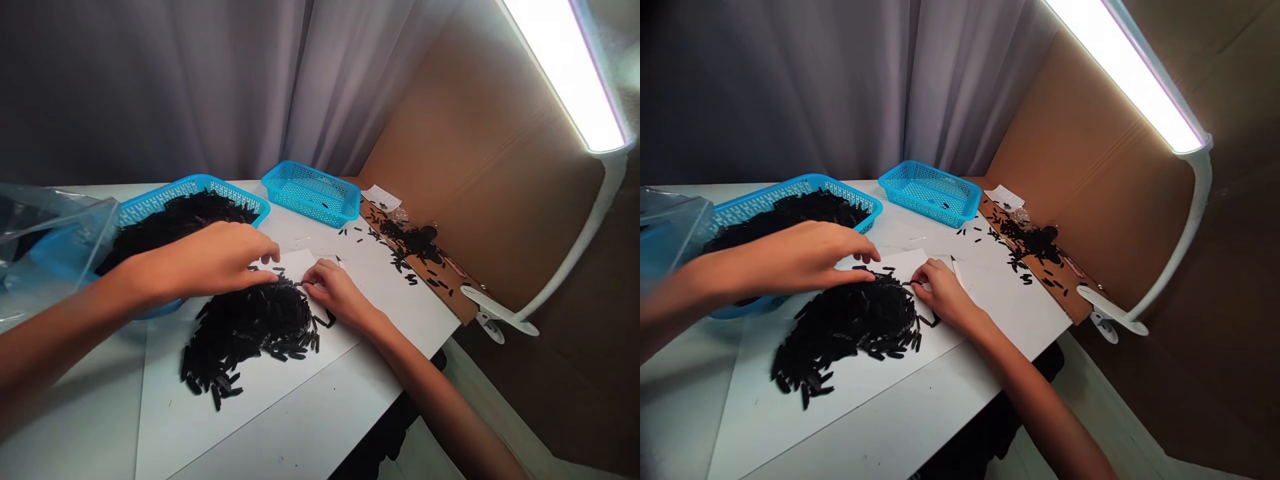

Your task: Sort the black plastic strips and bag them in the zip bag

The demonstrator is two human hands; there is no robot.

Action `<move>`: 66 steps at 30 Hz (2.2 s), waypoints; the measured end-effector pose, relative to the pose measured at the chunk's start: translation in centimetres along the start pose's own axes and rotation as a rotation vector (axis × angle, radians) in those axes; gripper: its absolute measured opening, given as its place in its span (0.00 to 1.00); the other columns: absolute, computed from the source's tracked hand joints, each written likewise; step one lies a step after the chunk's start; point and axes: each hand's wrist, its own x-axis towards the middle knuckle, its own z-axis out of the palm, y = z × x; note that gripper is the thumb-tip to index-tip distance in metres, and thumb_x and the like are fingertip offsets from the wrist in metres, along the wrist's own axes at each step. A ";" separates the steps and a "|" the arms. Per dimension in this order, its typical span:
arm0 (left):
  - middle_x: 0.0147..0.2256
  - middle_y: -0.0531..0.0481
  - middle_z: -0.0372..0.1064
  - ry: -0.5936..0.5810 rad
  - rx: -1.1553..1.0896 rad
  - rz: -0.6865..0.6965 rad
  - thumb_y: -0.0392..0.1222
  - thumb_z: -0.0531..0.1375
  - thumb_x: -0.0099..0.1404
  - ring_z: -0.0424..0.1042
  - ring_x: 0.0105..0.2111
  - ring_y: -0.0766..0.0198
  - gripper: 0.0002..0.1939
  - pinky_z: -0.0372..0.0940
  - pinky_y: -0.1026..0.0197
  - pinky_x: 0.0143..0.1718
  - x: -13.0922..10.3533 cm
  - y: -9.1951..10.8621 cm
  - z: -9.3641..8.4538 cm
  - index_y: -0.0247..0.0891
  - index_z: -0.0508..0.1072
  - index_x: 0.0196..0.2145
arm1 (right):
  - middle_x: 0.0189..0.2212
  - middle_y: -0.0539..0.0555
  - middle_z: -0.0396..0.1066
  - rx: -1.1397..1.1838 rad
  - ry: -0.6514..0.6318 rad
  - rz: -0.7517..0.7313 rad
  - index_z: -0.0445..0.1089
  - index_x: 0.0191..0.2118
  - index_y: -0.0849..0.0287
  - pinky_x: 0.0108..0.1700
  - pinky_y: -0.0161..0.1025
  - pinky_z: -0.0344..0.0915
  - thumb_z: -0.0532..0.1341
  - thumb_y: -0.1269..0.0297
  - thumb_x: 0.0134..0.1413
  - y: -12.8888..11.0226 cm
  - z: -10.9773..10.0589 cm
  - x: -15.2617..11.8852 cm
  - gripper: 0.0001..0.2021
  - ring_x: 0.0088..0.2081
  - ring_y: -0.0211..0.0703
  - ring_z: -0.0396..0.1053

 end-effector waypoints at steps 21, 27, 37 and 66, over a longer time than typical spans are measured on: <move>0.31 0.54 0.79 0.486 -0.512 0.220 0.37 0.68 0.65 0.75 0.30 0.68 0.01 0.66 0.65 0.30 0.6 4.9 0.9 0.39 0.79 0.35 | 0.28 0.49 0.69 1.000 0.304 0.056 0.76 0.34 0.57 0.28 0.34 0.60 0.71 0.63 0.54 -5.8 -2.7 -2.7 0.06 0.28 0.35 0.62; 0.30 0.56 0.79 0.562 -0.528 0.250 0.35 0.69 0.64 0.74 0.28 0.69 0.04 0.68 0.67 0.29 0.2 6.1 0.9 0.41 0.79 0.35 | 0.24 0.48 0.68 1.195 0.214 0.085 0.77 0.34 0.57 0.29 0.35 0.59 0.73 0.55 0.52 -6.3 -2.9 -3.3 0.11 0.26 0.35 0.61; 0.30 0.57 0.78 0.615 -0.569 0.174 0.38 0.67 0.66 0.75 0.28 0.69 0.02 0.68 0.66 0.29 0.1 6.9 1.4 0.42 0.78 0.34 | 0.31 0.50 0.68 0.919 0.424 0.004 0.73 0.38 0.53 0.27 0.36 0.60 0.68 0.54 0.60 -7.7 -3.0 -4.0 0.09 0.28 0.38 0.61; 0.35 0.55 0.78 0.647 -0.492 0.151 0.41 0.66 0.67 0.75 0.31 0.69 0.05 0.68 0.65 0.32 -0.1 7.1 1.1 0.40 0.77 0.41 | 0.30 0.53 0.77 -0.043 1.182 0.121 0.78 0.37 0.61 0.39 0.45 0.71 0.66 0.66 0.57 2.3 -11.8 -1.4 0.04 0.32 0.45 0.75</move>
